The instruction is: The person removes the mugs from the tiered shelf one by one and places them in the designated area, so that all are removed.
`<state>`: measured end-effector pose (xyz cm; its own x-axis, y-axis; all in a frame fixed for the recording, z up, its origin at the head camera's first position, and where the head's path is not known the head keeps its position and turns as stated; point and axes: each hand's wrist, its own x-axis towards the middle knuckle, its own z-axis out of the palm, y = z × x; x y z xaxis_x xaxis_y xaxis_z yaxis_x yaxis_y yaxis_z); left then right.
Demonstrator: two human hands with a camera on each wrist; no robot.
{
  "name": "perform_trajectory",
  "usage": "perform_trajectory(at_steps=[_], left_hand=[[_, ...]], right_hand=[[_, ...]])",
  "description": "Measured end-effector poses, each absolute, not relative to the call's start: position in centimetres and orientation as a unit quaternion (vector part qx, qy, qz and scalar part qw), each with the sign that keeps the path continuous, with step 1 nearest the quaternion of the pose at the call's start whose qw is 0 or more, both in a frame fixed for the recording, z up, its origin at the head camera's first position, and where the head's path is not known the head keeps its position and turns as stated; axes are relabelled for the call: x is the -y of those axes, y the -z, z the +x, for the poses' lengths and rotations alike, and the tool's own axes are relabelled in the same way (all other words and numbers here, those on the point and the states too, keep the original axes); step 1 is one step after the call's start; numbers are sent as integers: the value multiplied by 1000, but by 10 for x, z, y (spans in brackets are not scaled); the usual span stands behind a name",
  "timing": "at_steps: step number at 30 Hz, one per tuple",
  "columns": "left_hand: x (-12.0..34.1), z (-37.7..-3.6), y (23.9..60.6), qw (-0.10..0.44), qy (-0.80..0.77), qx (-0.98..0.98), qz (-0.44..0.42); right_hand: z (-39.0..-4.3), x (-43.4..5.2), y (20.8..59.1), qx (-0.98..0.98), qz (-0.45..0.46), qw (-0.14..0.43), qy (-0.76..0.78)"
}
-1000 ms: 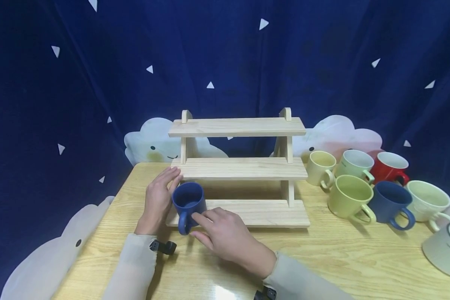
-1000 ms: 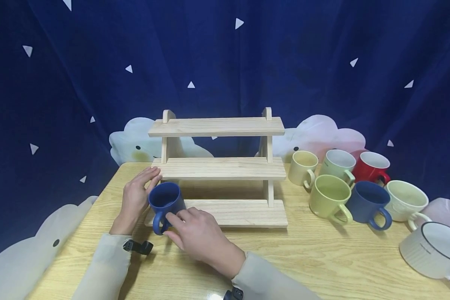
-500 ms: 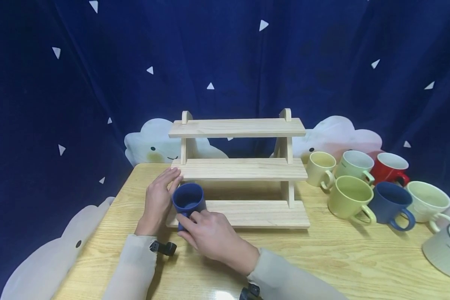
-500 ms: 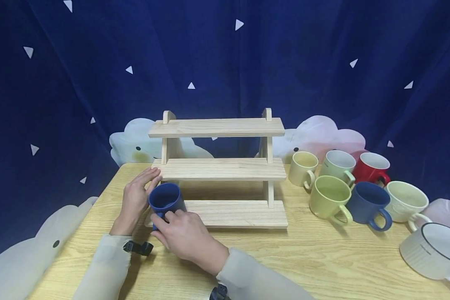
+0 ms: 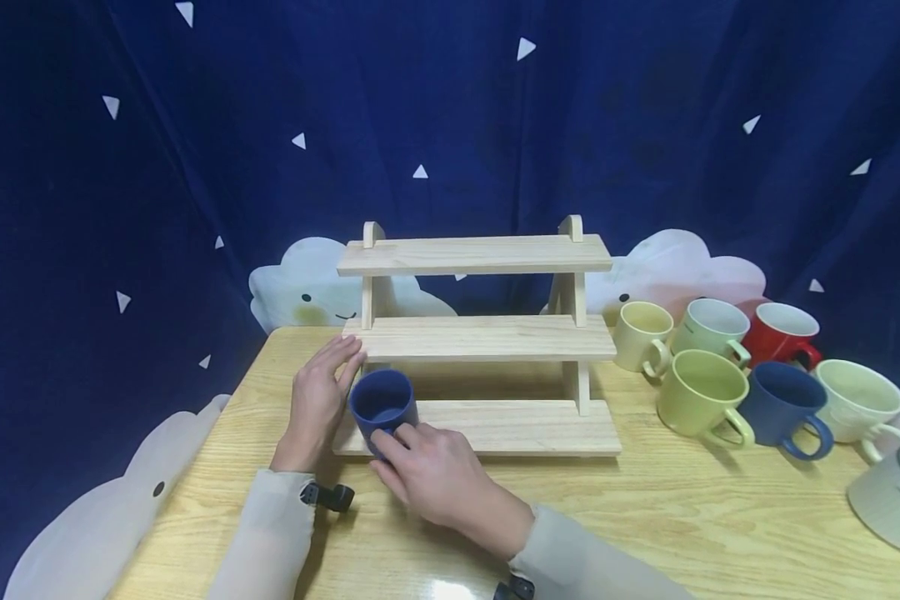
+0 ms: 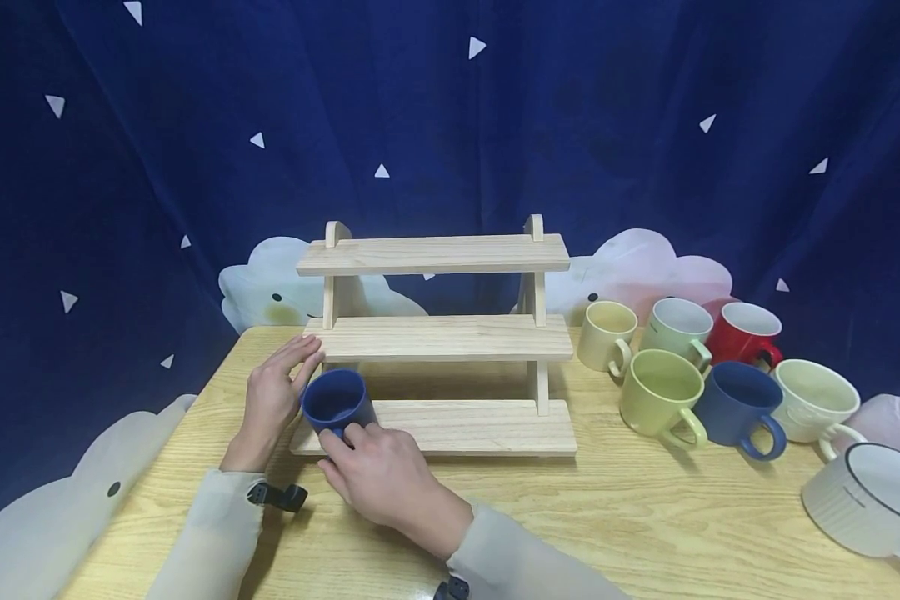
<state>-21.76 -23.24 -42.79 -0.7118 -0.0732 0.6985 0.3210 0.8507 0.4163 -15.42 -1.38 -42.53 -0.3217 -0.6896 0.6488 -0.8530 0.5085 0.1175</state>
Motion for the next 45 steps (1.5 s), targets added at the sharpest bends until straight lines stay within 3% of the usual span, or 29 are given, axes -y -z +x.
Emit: perform_trajectory(at_steps=[6, 16, 25, 28, 45], left_hand=[[232, -217, 428, 371, 269, 886, -68], [232, -217, 429, 366, 270, 888, -63], [233, -214, 430, 361, 269, 891, -53], [232, -214, 431, 358, 268, 893, -51], [230, -216, 426, 356, 258, 896, -55]], right_hand=[[-154, 0, 427, 812, 454, 333, -150], [-162, -23, 431, 855, 385, 291, -188], [-169, -30, 428, 889, 332, 151, -277], [-170, -31, 427, 886, 324, 129, -304], [-175, -47, 426, 867, 288, 125, -387]])
